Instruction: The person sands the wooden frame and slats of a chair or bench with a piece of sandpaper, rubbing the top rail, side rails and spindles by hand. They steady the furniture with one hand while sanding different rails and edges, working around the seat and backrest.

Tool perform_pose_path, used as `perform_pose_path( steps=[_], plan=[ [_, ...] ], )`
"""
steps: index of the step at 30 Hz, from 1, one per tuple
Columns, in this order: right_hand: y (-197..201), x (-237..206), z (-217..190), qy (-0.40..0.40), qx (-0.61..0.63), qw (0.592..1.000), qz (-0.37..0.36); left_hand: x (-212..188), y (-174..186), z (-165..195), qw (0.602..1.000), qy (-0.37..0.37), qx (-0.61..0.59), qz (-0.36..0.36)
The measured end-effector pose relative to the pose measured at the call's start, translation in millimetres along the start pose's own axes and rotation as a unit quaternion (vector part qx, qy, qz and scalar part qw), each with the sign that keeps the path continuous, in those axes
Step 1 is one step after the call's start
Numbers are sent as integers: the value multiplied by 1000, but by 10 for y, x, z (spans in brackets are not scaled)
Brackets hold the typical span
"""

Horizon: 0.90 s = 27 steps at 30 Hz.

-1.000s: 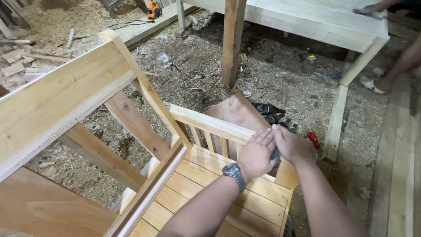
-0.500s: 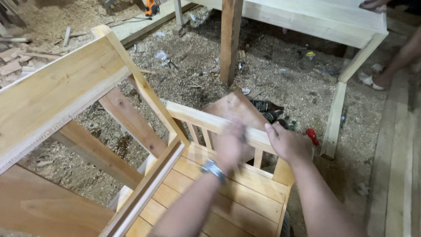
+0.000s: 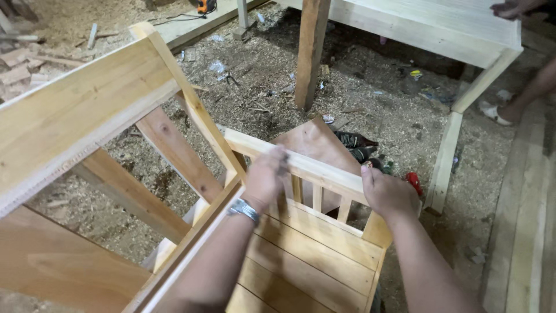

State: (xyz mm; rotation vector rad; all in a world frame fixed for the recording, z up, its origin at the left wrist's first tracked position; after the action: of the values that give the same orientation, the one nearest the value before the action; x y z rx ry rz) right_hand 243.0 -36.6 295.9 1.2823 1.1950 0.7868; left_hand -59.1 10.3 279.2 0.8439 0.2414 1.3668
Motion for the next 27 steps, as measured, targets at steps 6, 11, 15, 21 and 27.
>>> perform_pose_path(
  steps=[6,11,15,21,27],
  plan=[
    [112,-71,-123,2,-9,999,32,-116,-297,334,998,5,-37,40],
    [135,-177,-86,-17,-5,1000,6,-380,-462,1080,974,-203,57,85],
    [166,-195,-96,-22,-11,1000,-9,-139,-137,383,996,-87,27,-7],
    [115,-158,-110,-44,-35,998,-34,158,610,-628,978,-20,162,132],
    [-12,-17,-40,-54,-37,997,-34,69,-91,-160,992,25,13,124]
  ],
)
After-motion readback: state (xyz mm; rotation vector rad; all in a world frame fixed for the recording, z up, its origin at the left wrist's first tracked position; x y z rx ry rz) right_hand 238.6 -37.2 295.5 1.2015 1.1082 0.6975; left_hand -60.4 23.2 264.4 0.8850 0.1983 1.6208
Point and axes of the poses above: each hand's wrist, its own x-axis towards the middle knuckle, its own y-axis out of the back of the hand, z = x × y, the point moved 9 cm from there along x, towards the middle knuckle, and after that the axes turned 7 degrees about -z, right-handed, at the moved point
